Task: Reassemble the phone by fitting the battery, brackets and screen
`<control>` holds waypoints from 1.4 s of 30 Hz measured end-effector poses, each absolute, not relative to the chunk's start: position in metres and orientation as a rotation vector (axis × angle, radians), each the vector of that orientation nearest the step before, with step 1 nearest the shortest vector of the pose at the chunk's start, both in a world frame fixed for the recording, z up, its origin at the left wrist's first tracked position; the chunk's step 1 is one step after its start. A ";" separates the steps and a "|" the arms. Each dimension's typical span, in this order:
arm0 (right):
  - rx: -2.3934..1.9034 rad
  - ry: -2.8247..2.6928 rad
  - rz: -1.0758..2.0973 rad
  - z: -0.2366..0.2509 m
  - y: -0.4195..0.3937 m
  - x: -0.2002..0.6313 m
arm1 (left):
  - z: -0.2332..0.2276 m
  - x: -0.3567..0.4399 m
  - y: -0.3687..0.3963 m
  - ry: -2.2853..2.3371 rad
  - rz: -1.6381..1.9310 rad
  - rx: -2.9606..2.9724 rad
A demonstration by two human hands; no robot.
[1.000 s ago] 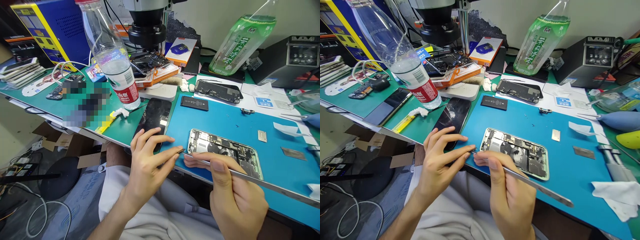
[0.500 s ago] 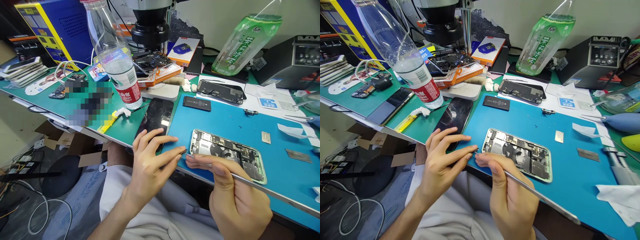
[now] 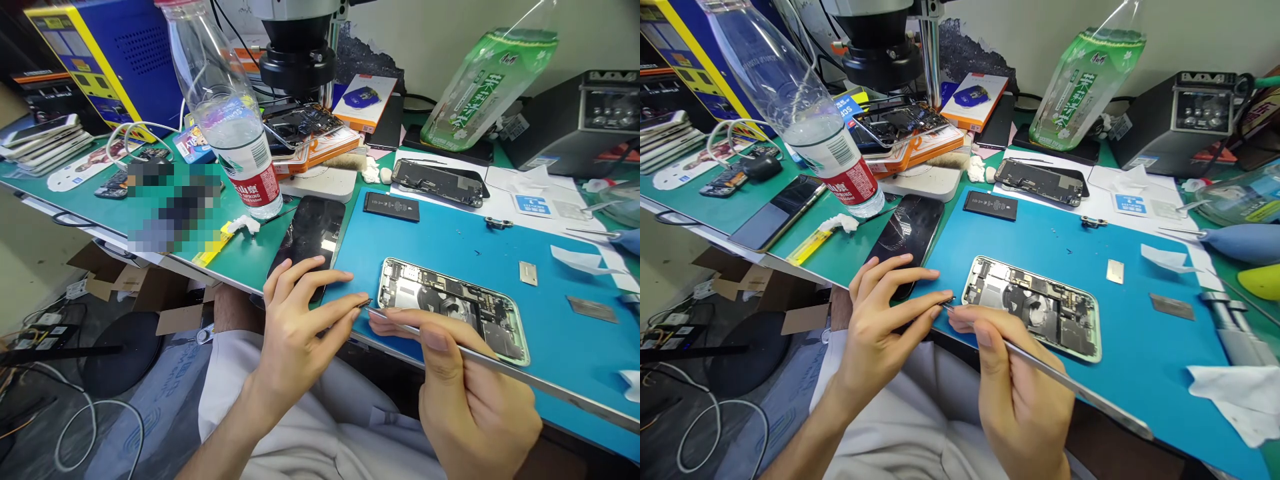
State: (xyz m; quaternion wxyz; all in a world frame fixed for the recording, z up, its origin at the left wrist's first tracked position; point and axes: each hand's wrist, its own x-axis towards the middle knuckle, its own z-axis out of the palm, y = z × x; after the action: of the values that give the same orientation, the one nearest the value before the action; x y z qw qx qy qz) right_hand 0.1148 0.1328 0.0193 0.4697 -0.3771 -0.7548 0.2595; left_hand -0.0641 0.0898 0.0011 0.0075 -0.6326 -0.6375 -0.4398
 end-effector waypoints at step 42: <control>-0.874 -1.028 0.998 0.030 0.141 0.212 | 0.058 -0.074 0.171 -1.804 -0.830 -2.433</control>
State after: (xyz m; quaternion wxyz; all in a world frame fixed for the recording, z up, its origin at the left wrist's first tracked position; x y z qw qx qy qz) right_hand 0.2123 0.1406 0.0296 0.6680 -0.3874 -0.4559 0.4426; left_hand -0.0744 0.1709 0.0584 0.0008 -0.7747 -0.5745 -0.2643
